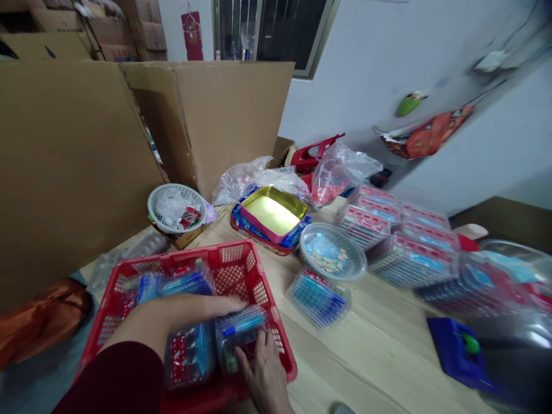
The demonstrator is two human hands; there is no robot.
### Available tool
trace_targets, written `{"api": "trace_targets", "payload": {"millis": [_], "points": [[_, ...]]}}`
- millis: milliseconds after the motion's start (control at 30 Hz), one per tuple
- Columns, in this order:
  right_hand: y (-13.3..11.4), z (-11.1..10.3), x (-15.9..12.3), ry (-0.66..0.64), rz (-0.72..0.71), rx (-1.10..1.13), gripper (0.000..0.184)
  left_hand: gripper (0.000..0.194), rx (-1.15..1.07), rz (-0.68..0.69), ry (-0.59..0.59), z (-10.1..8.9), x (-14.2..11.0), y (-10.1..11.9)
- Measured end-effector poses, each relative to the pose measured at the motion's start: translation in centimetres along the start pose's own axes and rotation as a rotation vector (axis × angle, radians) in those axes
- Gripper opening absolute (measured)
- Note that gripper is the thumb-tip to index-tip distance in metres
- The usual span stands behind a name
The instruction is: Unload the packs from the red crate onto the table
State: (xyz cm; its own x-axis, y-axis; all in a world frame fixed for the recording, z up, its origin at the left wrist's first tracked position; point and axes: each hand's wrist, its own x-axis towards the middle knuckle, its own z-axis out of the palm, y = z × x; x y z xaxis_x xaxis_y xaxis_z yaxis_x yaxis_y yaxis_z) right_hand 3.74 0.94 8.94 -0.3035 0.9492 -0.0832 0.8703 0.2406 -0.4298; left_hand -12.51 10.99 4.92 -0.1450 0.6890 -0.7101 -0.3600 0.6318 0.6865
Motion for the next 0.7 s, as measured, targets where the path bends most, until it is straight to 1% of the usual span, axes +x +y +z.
{"api": "trace_targets", "payload": {"millis": [100, 200, 367, 467, 600, 700], "points": [[-0.1, -0.1, 0.1, -0.038, 0.012, -0.014, 0.065, 0.024, 0.053, -0.025, 0.010, -0.7, -0.6, 0.3], [-0.1, -0.3, 0.0, -0.045, 0.006, 0.000, 0.064, 0.026, 0.106, -0.038, -0.014, -1.2, -1.1, 0.5], [0.1, -0.3, -0.1, -0.019, -0.006, 0.032, 0.059, 0.025, 0.214, -0.062, -0.105, -1.6, -1.8, 1.0], [0.1, -0.2, -0.1, -0.013, -0.031, 0.014, 0.060, 0.025, 0.307, -0.067, -0.166, -1.6, -2.1, 1.7], [0.1, -0.4, -0.1, 0.045, -0.042, 0.022, 0.054, 0.039, 0.458, -0.064, -0.256, -1.7, -2.6, 2.8], [-0.1, -0.8, -0.2, 0.088, -0.048, 0.047, 0.049, 0.049, 0.566, -0.040, -0.321, -1.4, -3.0, 3.4]]}}
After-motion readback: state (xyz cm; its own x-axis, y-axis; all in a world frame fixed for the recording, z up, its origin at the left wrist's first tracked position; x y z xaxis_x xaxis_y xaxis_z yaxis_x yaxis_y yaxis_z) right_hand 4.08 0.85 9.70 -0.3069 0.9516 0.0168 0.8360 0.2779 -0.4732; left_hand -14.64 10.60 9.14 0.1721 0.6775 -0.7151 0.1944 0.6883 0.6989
